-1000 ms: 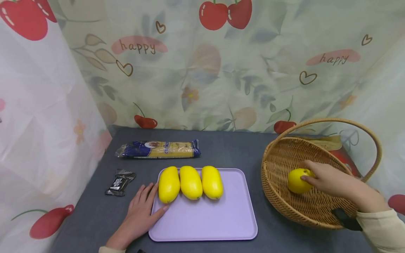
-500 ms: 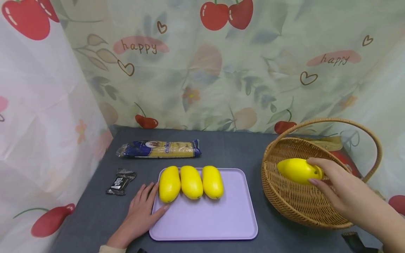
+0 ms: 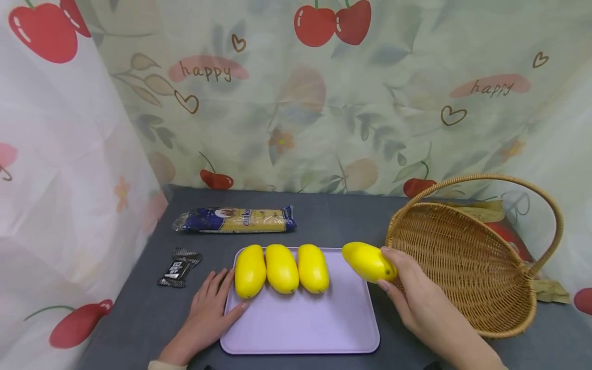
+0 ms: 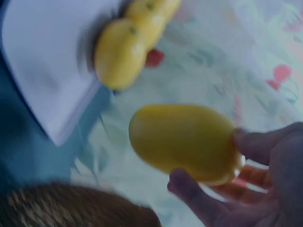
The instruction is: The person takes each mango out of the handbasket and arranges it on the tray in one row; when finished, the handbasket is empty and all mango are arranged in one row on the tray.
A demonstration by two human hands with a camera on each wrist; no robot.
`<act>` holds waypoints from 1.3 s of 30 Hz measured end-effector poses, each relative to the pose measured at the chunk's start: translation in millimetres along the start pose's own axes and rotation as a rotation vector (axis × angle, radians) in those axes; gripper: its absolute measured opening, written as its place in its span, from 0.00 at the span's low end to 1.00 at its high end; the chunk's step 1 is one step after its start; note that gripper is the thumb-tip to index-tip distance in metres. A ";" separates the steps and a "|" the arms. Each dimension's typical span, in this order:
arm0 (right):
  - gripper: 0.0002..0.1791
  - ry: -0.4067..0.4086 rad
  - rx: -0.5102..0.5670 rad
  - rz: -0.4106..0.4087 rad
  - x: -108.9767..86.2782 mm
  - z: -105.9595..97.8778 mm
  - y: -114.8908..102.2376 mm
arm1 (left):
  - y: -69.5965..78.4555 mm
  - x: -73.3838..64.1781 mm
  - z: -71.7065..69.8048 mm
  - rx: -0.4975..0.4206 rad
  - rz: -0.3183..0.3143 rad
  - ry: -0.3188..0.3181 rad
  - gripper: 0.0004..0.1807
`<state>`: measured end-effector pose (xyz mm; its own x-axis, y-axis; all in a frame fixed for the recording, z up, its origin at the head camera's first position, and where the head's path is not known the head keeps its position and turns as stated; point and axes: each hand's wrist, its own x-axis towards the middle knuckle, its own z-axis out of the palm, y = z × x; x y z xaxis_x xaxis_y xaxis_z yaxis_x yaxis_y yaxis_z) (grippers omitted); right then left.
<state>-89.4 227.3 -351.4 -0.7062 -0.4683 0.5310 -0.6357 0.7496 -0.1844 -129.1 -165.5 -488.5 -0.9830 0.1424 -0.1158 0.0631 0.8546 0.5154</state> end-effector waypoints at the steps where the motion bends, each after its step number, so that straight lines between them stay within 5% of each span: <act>1: 0.26 -0.008 -0.006 0.005 0.2 8.2 -1.7 | 0.2 -0.2 -0.2 0.001 -0.001 0.001 0.51; 7: 0.30 -0.055 -0.035 0.062 1.7 48.4 -6.4 | 0.7 -1.0 -1.9 0.012 0.011 0.011 0.50; 13: 0.27 -0.128 -0.014 0.204 -3.9 78.1 -2.5 | -0.8 -1.1 -2.0 0.012 0.002 0.008 0.50; 18: 0.27 -0.113 0.004 0.255 -4.4 96.2 1.8 | -3.5 -0.5 -0.2 0.018 -0.001 0.010 0.51; 39: 0.38 -0.195 -0.022 0.376 2.0 113.5 4.3 | -1.3 -4.1 -3.0 0.023 -0.008 0.009 0.51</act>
<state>-129.0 176.6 -445.0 -0.9349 -0.2385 0.2629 -0.3172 0.8939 -0.3168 -125.7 -168.8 -486.1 -0.9851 0.1309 -0.1118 0.0590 0.8668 0.4952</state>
